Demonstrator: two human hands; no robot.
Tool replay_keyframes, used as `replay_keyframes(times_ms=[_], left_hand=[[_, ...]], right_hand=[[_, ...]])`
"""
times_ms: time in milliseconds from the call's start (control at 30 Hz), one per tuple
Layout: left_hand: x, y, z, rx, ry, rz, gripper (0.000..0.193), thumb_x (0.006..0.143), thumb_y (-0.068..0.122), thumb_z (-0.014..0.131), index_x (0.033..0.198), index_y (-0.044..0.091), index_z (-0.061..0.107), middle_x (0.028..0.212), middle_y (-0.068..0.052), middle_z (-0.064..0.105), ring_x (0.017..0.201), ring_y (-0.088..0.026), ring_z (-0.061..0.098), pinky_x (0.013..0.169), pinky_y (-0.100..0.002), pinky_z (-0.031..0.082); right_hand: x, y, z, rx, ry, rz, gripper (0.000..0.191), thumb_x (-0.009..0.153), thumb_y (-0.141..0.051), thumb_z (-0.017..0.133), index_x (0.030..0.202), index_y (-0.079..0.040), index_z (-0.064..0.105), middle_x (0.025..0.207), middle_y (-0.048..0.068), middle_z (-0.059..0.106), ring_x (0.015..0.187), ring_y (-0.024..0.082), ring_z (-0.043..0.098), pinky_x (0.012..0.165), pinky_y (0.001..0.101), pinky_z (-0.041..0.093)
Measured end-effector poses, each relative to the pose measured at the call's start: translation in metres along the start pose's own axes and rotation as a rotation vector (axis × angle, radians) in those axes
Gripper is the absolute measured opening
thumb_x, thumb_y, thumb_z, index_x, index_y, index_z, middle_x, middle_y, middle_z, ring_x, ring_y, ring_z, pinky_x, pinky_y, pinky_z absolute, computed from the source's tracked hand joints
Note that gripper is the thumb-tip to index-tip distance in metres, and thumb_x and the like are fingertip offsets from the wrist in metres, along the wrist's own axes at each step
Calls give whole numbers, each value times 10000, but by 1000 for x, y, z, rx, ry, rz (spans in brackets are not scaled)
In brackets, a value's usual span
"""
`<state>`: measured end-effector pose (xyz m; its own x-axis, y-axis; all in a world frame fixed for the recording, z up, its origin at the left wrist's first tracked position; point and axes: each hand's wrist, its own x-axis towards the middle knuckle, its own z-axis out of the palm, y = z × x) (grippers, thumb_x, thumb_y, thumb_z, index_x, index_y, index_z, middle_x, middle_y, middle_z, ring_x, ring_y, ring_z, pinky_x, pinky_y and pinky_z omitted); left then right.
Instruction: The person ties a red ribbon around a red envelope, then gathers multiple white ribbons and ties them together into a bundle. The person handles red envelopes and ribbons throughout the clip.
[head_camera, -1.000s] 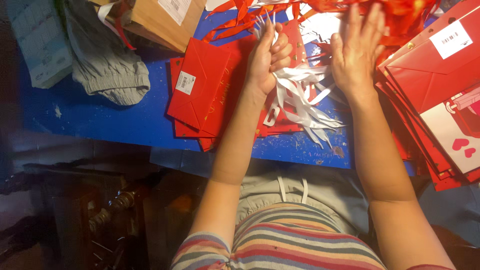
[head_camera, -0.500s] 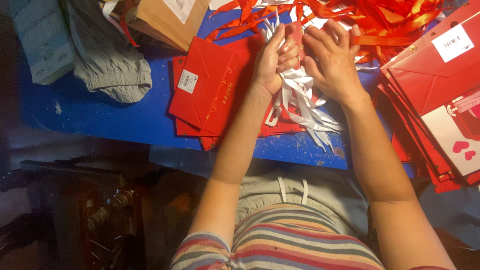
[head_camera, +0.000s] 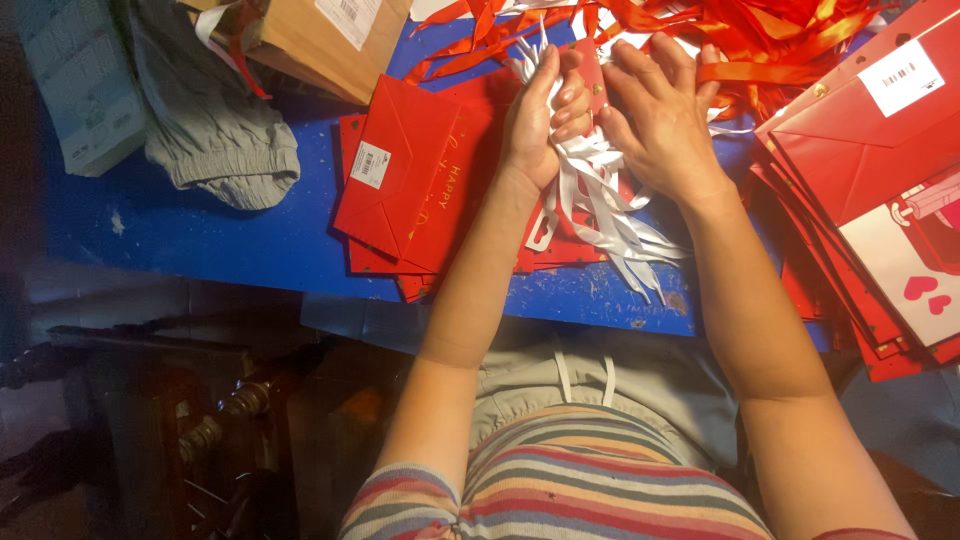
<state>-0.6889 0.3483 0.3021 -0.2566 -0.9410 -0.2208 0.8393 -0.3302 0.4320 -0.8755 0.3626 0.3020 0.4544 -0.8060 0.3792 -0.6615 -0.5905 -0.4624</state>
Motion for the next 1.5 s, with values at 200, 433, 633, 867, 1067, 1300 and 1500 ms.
replay_keyframes(times_ms=[200, 433, 633, 867, 1067, 1300, 1500], left_hand=[[1, -1, -3, -28, 1, -12, 365, 1100, 384, 491, 1109, 36, 599, 702, 19, 429, 533, -55, 353, 444, -221, 278], [2, -4, -5, 23, -19, 19, 401, 1126, 367, 494, 1253, -3, 581, 742, 22, 431, 565, -55, 352, 465, -228, 280], [-1, -13, 2, 341, 49, 84, 473, 1094, 307, 560, 1453, -1, 544, 782, 51, 446, 606, -25, 365, 493, -216, 299], [-1, -29, 5, 558, 47, 263, 326, 1100, 250, 615, 1247, -25, 707, 909, 10, 646, 748, -39, 525, 621, -241, 411], [-28, -10, 15, 916, -102, 475, 409, 1143, 409, 551, 1034, 53, 721, 702, 78, 493, 621, -18, 394, 551, -202, 292], [-40, 60, -1, -488, -502, 287, 410, 1097, 407, 403, 744, 206, 351, 688, 71, 309, 530, -40, 289, 376, -212, 218], [-38, 73, -24, -727, -808, 262, 456, 1184, 394, 396, 771, 212, 463, 687, 97, 403, 532, -26, 346, 446, -208, 256]], right_hand=[[-3, 0, 1, 43, -34, 76, 409, 1046, -232, 690, 1392, -23, 625, 1543, 87, 550, 1436, 360, 388, 1076, 644, 269], [-4, -9, -13, 182, 93, 84, 438, 1028, -137, 670, 1434, 10, 600, 1527, 105, 545, 1447, 351, 425, 1184, 574, 298], [0, -20, -21, 153, 123, 15, 472, 1000, -142, 721, 1438, -1, 621, 1514, 97, 575, 1394, 338, 463, 1236, 568, 247], [2, -20, -20, 320, 133, -32, 448, 966, -97, 708, 1403, -36, 633, 1446, 129, 593, 1328, 328, 507, 1233, 523, 290], [0, -7, 2, 453, 171, 90, 514, 931, 27, 617, 1442, -20, 589, 1326, 142, 594, 1298, 350, 491, 1093, 430, 436], [-10, 25, 5, 80, 268, 125, 273, 922, 75, 618, 1144, -56, 708, 1098, 99, 668, 1170, 326, 539, 1068, 497, 356], [-6, 22, 5, 59, 281, 197, 164, 1044, 0, 648, 1187, -69, 686, 1156, 95, 658, 1202, 329, 534, 1075, 529, 341]])
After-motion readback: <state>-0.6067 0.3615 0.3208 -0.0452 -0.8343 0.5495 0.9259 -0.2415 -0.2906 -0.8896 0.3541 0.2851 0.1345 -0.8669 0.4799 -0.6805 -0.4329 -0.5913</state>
